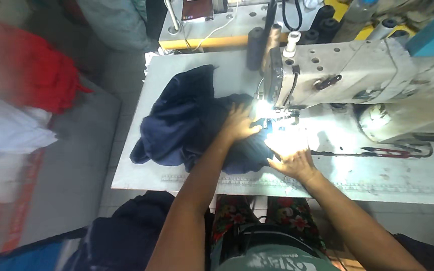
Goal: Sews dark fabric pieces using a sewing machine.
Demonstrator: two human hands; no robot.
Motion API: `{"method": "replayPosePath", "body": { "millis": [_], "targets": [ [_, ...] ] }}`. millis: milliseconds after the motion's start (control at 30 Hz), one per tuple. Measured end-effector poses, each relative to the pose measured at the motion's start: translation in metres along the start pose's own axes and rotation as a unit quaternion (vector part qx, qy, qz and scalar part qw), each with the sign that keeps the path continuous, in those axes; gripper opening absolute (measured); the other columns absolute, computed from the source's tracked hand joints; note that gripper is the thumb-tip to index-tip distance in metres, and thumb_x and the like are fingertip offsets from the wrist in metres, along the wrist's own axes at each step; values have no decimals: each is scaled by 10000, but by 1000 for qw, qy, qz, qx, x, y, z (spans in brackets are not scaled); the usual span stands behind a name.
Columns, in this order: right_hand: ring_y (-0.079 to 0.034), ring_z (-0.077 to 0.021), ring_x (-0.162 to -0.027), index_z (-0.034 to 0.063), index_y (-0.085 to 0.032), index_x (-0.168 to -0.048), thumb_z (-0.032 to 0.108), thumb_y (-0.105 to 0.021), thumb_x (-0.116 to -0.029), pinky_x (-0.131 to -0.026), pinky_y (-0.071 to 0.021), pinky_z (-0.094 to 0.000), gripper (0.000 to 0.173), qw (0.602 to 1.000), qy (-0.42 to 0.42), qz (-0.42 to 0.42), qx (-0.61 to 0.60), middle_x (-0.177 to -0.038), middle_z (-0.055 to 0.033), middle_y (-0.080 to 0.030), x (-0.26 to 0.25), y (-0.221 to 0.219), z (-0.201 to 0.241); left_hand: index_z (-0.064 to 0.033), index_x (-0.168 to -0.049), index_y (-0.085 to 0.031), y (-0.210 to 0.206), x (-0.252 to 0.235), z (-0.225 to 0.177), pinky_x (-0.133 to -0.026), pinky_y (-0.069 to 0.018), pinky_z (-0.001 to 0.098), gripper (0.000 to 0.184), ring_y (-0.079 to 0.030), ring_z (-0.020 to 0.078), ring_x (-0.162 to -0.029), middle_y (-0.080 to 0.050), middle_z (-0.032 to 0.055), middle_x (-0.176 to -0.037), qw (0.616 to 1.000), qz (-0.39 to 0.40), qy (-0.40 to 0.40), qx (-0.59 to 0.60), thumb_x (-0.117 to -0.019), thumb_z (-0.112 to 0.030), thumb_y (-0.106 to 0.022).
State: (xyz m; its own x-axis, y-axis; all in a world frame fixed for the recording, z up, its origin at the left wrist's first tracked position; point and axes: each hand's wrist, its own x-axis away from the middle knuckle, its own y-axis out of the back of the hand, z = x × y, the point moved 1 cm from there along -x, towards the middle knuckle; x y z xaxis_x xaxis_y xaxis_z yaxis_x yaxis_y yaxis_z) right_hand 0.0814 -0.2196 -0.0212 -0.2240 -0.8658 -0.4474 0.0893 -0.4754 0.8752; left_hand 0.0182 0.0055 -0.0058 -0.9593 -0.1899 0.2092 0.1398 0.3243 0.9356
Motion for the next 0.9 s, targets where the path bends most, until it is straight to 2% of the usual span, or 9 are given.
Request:
{"method": "replayPosePath", "body": {
  "millis": [100, 200, 400, 500, 833, 900],
  "targets": [
    [-654, -356, -1206, 121, -781, -1146, 521, -536, -923, -1017, -436, -646, 519, 1000, 1, -2, -3, -1256, -106, -728, -1, 1, 0, -175, -1400, -645, -1, 0, 0, -1228, -27, 661, 547, -221, 419, -1548, -363, 197, -1628, 1000, -8, 0, 4, -1040, -539, -451],
    [-649, -378, -1208, 108, -780, -1143, 504, -556, -918, -1014, -425, -675, 507, 1000, -2, -2, -14, -1257, -128, -723, 0, 1, 1, -155, -1367, -669, 0, 0, -1, -1236, -25, 651, 541, -215, 418, -1550, -360, 193, -1631, 1000, -7, 4, 14, -1036, -533, -468],
    [-652, -366, -1210, 115, -780, -1150, 502, -560, -913, -1007, -433, -669, 505, 1000, -3, 5, -10, -1262, -108, -725, 0, 1, 0, -163, -1398, -645, 1, 0, -1, -1238, -13, 646, 550, -200, 415, -1556, -353, 192, -1635, 1000, -1, 7, 12, -1042, -536, -455],
    [-649, -379, -1211, 114, -778, -1160, 508, -559, -916, -1029, -393, -699, 513, 1000, -5, 6, -7, -1263, -112, -725, 0, 0, 0, -161, -1412, -632, 2, 0, -1, -1235, -14, 647, 570, -202, 419, -1554, -354, 194, -1634, 1000, 2, 6, 9, -1040, -550, -446],
    [-659, -366, -1200, 123, -778, -1157, 504, -555, -913, -1023, -417, -676, 505, 1000, -8, 6, 3, -1260, -99, -728, -2, 1, 1, -170, -1416, -629, 2, -1, -1, -1234, -12, 648, 572, -196, 418, -1556, -347, 194, -1638, 1000, 4, 12, 4, -1039, -558, -443],
    [-653, -381, -1196, 117, -778, -1154, 507, -547, -919, -1034, -377, -707, 509, 1000, -9, 6, -1, -1255, -111, -727, -1, 0, 2, -164, -1415, -631, 2, -1, -1, -1234, -11, 645, 571, -193, 411, -1559, -341, 190, -1642, 1000, 9, 15, 5, -1041, -554, -446]
  ]
}}
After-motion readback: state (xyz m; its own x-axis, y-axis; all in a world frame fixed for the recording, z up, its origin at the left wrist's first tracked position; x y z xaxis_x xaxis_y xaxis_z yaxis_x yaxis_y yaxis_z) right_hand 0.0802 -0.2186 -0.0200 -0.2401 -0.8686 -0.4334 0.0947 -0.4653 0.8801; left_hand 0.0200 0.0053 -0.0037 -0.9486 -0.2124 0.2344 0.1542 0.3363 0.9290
